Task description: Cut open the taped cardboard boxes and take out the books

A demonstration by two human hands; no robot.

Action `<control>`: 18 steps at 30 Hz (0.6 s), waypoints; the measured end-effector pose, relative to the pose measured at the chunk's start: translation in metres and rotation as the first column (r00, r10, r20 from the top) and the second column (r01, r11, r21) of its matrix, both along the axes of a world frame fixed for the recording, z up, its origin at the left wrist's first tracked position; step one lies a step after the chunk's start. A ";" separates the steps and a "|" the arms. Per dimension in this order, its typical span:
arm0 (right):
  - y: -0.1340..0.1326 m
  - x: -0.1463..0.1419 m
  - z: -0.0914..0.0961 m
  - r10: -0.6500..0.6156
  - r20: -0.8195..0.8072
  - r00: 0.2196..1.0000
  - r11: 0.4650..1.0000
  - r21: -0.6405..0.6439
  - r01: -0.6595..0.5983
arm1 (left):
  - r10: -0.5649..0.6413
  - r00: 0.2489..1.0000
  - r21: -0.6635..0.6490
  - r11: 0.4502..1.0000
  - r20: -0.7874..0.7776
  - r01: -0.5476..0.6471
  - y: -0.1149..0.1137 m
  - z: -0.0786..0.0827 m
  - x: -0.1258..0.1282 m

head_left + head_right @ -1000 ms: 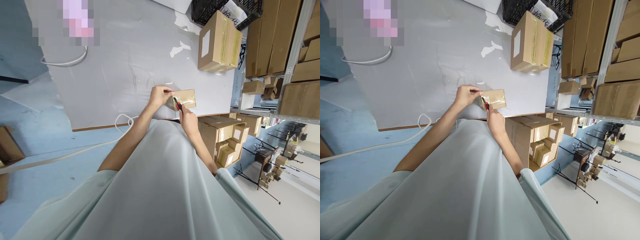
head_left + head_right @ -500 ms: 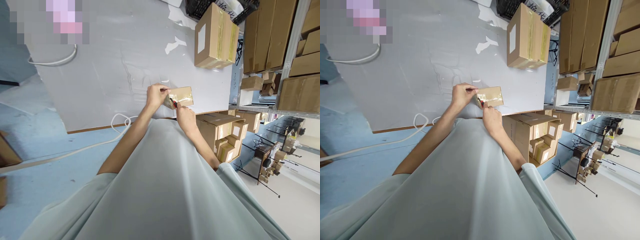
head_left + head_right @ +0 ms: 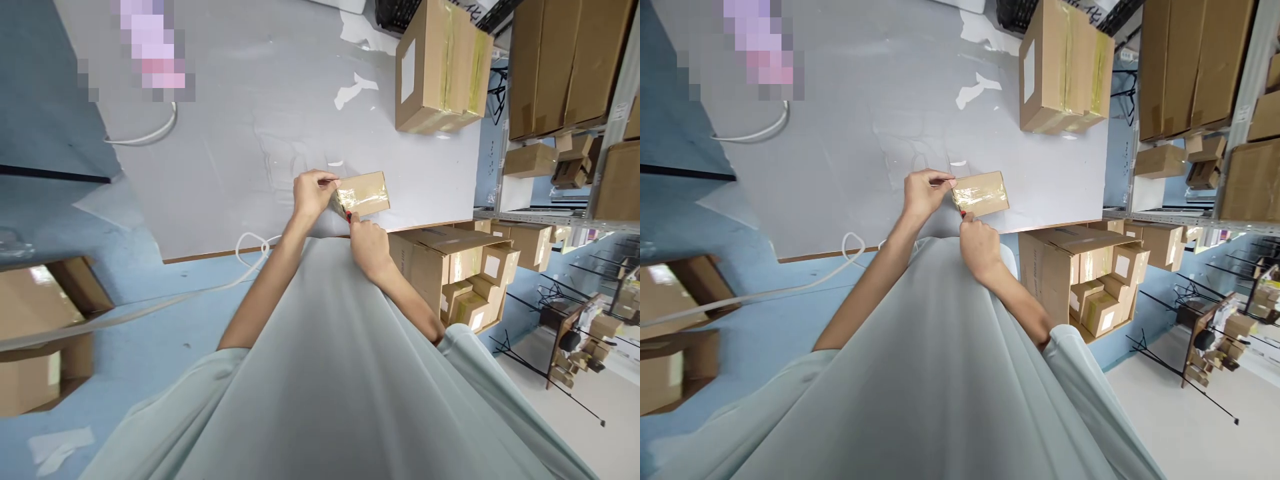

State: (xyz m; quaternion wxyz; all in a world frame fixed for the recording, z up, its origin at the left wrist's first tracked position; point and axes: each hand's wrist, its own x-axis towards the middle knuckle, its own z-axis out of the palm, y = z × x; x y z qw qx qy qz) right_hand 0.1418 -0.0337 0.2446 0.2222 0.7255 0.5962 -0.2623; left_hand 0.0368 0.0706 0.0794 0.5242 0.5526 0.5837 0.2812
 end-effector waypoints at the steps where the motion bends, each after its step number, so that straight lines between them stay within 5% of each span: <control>1: -0.001 0.004 0.001 -0.007 -0.019 1.000 1.000 -0.004 0.006 | -0.004 1.000 -0.002 1.000 -0.001 0.004 -0.001 0.000 0.000; 5: -0.010 0.040 0.000 -0.074 -0.192 0.979 0.993 0.079 0.090 | 0.031 1.000 0.009 0.999 -0.002 -0.031 -0.009 0.003 -0.002; 8: -0.017 0.090 -0.025 -0.189 -0.323 0.927 0.923 0.264 0.280 | 0.059 0.998 0.011 0.998 0.026 -0.059 -0.021 0.005 -0.003; 12: -0.013 0.167 -0.103 -0.377 -0.336 0.863 0.771 0.403 0.493 | 0.023 0.998 -0.005 1.000 0.060 -0.023 -0.041 0.008 -0.004; 15: -0.002 0.205 -0.167 -0.520 -0.306 0.798 0.749 0.285 0.598 | -0.015 0.999 -0.037 0.999 0.046 0.016 -0.047 0.008 -0.004; 18: 0.007 0.221 -0.206 -0.587 -0.265 0.765 0.747 0.187 0.638 | -0.023 0.998 -0.056 0.998 0.053 0.025 -0.047 0.008 -0.004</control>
